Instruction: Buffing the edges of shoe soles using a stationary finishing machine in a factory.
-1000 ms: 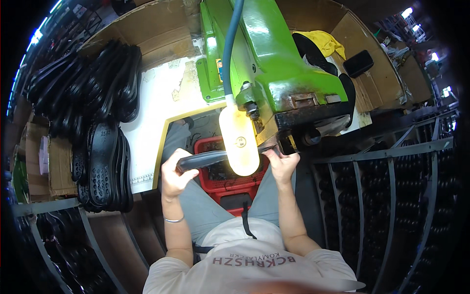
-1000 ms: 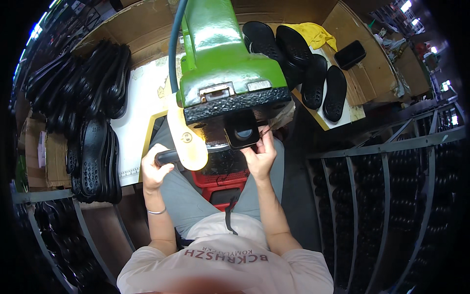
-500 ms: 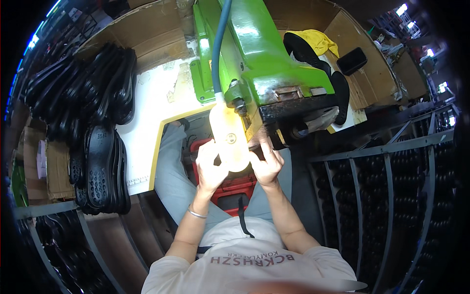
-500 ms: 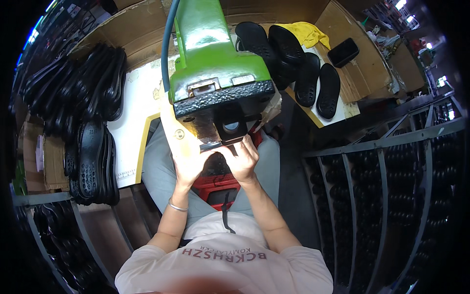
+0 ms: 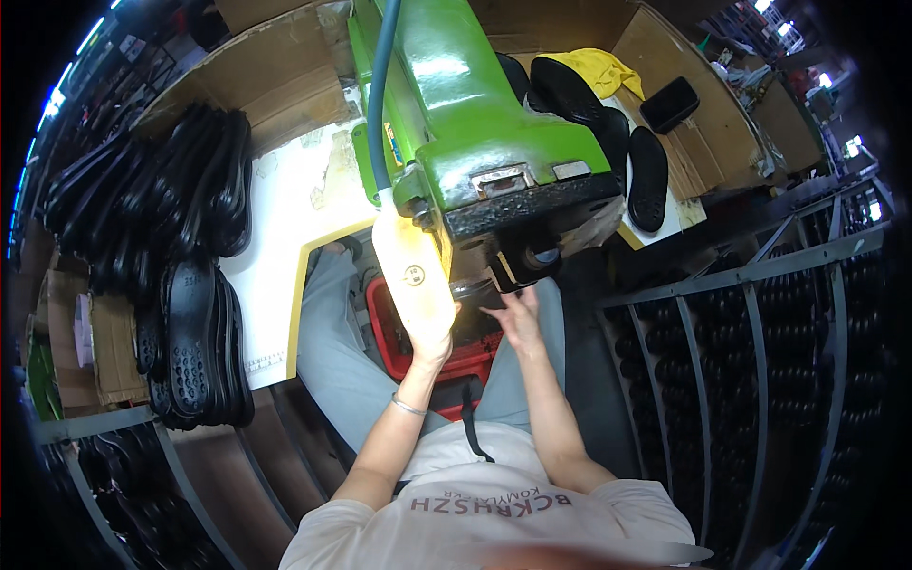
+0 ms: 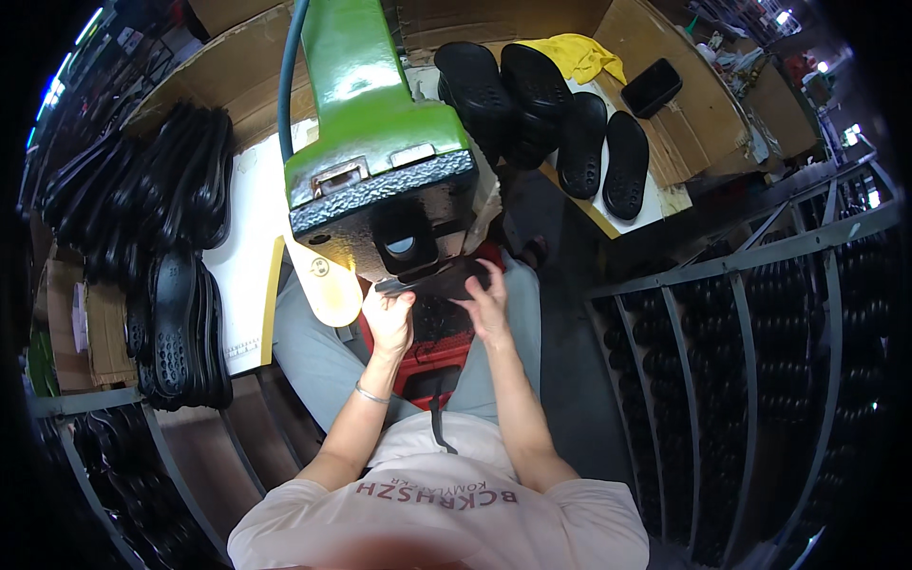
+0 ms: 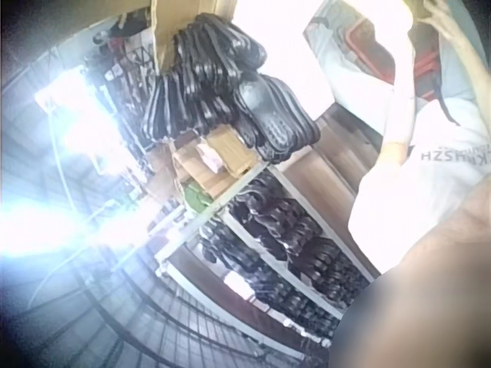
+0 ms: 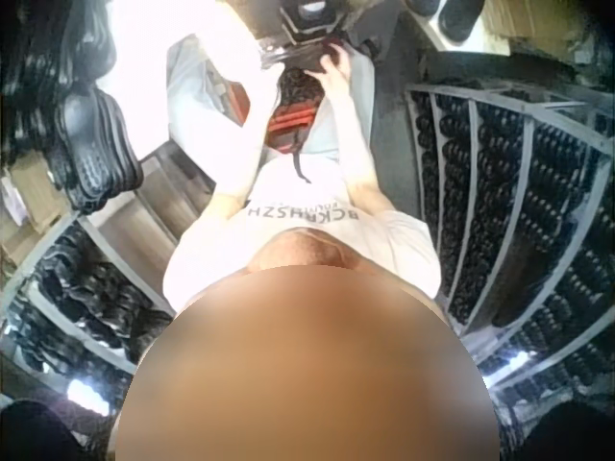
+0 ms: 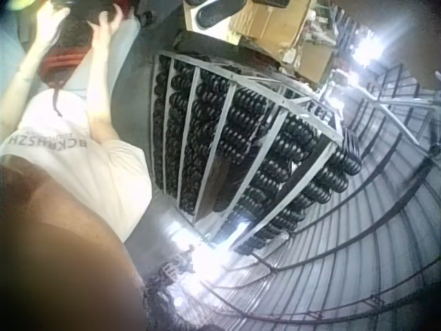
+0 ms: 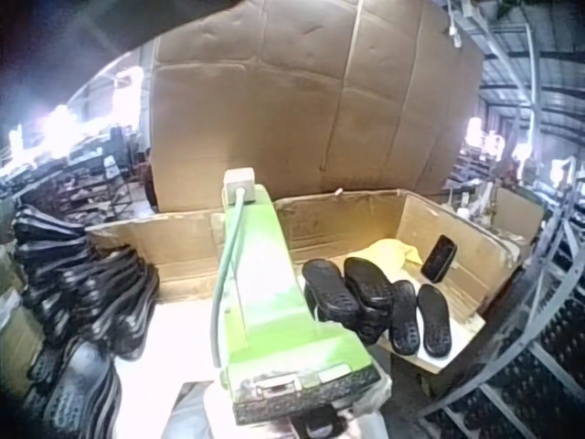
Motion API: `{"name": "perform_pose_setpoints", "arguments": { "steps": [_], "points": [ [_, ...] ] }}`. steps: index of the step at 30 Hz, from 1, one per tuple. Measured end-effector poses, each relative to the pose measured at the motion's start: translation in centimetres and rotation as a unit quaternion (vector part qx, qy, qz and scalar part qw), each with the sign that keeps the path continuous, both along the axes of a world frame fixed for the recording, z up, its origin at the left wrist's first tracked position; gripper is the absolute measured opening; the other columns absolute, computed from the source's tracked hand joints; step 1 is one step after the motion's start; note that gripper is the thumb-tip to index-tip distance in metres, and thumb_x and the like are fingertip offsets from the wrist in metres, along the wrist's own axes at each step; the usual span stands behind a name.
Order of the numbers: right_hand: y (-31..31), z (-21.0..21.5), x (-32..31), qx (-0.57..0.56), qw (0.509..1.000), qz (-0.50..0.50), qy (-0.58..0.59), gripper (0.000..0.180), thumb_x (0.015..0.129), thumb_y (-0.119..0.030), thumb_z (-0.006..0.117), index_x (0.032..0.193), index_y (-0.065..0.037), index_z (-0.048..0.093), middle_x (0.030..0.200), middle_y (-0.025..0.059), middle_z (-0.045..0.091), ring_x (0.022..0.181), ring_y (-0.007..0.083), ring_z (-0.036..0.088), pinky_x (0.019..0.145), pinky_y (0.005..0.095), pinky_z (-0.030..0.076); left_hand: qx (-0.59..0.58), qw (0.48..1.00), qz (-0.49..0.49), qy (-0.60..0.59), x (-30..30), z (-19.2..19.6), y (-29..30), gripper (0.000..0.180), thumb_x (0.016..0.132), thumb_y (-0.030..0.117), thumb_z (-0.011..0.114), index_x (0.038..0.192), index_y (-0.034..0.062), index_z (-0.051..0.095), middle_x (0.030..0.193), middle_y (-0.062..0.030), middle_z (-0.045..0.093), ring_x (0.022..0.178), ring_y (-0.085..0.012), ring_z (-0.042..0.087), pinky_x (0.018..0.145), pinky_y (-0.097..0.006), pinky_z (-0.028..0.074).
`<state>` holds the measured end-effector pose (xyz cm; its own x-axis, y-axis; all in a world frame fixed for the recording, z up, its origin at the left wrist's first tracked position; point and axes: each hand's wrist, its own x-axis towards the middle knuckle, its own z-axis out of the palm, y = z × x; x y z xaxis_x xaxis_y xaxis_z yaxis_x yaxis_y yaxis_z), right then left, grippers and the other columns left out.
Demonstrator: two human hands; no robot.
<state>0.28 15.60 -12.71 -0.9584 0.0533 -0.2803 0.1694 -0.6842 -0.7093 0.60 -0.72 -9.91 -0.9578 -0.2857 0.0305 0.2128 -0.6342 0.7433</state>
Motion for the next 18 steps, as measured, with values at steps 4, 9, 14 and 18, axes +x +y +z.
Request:
{"name": "perform_pose_setpoints", "arguments": {
  "steps": [4,9,14,18],
  "points": [
    [3.5,4.1,-0.8,0.274,0.943,-0.174,0.069,0.054,0.077,-0.006,0.078,0.124,-0.006,0.053,0.119,0.0078,0.054,0.108,0.0219,0.054,0.093,0.0345,0.047,-0.242,0.969,0.047,0.028,-0.6,-1.9,-0.9,0.031,0.074,0.001,0.080,0.093,0.0020,0.055,0.082,-0.0024,0.060,0.074,-0.0101,0.057,0.067,-0.022,0.047],
    [6.0,9.7,-0.8,0.518,0.813,-0.225,0.145,0.063,0.072,-0.010,0.083,0.126,-0.002,0.054,0.120,0.0108,0.053,0.107,0.0216,0.054,0.093,0.0327,0.045,-0.414,0.904,-0.009,0.109,0.0,5.7,-3.5,0.045,0.070,-0.001,0.081,0.107,-0.0032,0.055,0.098,-0.0100,0.062,0.086,-0.0157,0.061,0.079,-0.029,0.051],
    [3.8,12.5,-0.6,0.445,0.852,-0.195,0.195,0.068,0.071,-0.003,0.082,0.130,0.002,0.050,0.126,0.0144,0.052,0.112,0.0235,0.055,0.091,0.0337,0.052,-0.258,0.965,0.005,0.053,0.9,8.8,-6.5,0.038,0.068,-0.011,0.073,0.101,-0.0050,0.057,0.096,-0.0123,0.061,0.085,-0.0185,0.062,0.079,-0.030,0.051],
    [2.0,12.3,-0.4,0.416,0.853,-0.150,0.278,0.065,0.069,0.002,0.081,0.127,0.008,0.052,0.136,0.0217,0.048,0.117,0.0282,0.055,0.093,0.0378,0.052,-0.219,0.974,0.045,0.047,1.5,9.3,-9.4,0.030,0.072,-0.012,0.070,0.094,-0.0016,0.052,0.086,-0.0084,0.056,0.076,-0.0150,0.058,0.075,-0.031,0.051]
  ]
}}
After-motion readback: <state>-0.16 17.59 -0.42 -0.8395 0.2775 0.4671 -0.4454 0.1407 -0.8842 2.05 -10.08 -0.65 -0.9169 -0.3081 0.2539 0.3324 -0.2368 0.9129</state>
